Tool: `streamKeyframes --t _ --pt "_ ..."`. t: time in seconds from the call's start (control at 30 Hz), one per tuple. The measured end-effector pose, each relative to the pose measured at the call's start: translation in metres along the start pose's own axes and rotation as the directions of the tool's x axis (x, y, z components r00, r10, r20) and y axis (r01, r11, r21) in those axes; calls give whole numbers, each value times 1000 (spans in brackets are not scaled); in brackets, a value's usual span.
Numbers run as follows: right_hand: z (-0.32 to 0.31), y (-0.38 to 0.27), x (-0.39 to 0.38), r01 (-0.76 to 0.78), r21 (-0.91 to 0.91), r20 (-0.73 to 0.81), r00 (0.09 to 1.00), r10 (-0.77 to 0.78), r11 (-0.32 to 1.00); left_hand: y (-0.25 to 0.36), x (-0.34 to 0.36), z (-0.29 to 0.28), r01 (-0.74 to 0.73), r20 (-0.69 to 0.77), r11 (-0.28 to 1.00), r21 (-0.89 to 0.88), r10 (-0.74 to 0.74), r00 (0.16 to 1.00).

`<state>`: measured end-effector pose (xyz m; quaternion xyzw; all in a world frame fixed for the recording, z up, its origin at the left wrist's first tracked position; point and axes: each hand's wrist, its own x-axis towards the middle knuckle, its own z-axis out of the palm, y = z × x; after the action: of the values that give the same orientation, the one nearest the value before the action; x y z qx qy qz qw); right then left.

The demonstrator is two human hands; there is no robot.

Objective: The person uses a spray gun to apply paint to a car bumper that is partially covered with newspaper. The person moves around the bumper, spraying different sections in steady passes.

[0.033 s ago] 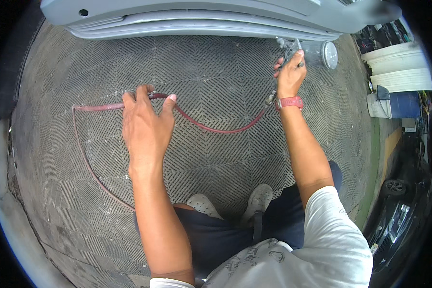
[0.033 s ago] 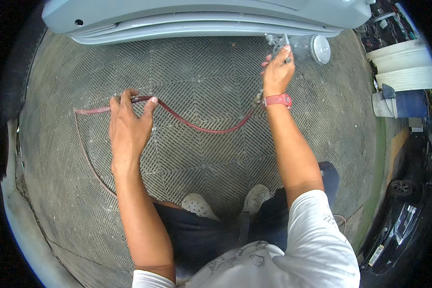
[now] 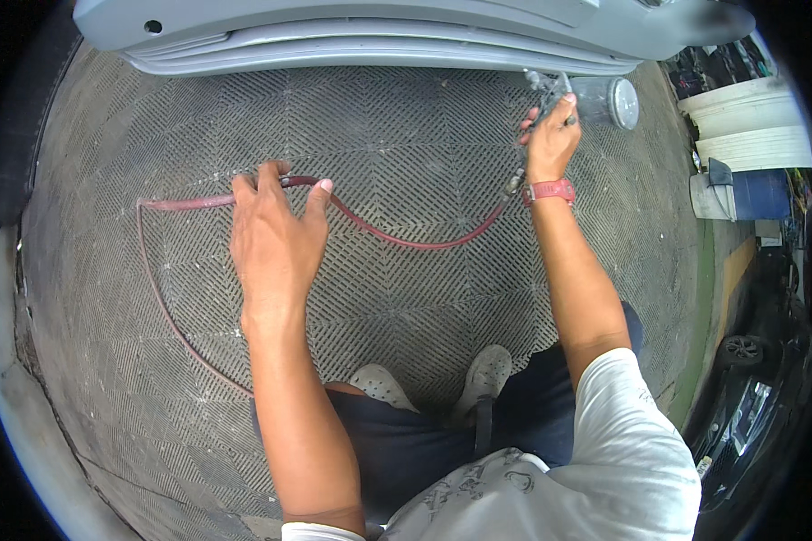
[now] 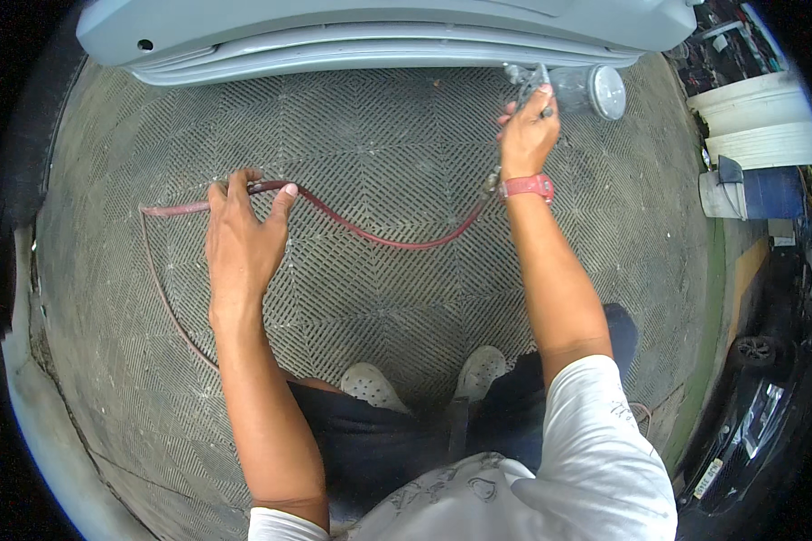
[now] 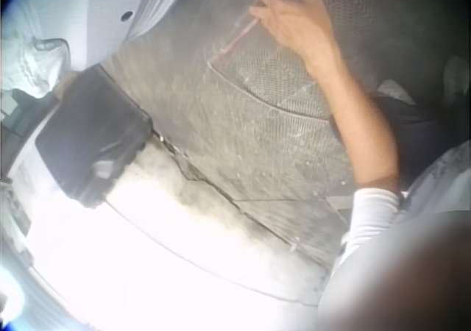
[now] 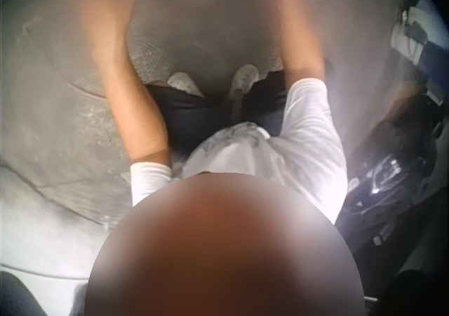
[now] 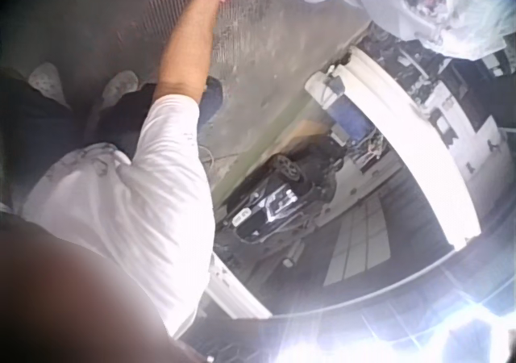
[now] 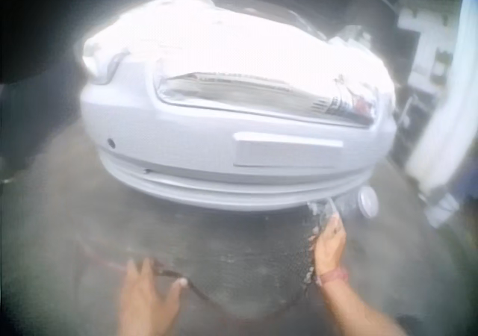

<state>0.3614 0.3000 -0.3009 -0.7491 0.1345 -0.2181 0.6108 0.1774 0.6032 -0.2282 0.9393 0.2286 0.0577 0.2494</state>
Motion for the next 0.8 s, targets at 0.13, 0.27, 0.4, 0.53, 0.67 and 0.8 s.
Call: streamKeyframes --t 0.13,0.27,0.4,0.53,0.67,0.8 --pt "-39 10 43 49 -68 -47 998 -52 996 14 -5 3 -47 75 999 26 45 996" --pt "-64 13 90 59 -159 -135 988 -81 986 25 0 7 -46 168 998 38 39 985" --pt "-79 14 110 82 -166 -245 962 -121 983 31 -3 12 -61 224 995 74 43 974" --pt "-76 14 83 86 -134 -199 974 -112 987 26 -5 22 -68 115 985 156 50 992" --pt "-43 16 11 32 -19 -16 999 -33 999 22 2 38 -161 -33 957 241 174 984" --pt "9 5 -72 -56 118 174 984 35 991 28 1 59 -185 222 982 -45 191 956"
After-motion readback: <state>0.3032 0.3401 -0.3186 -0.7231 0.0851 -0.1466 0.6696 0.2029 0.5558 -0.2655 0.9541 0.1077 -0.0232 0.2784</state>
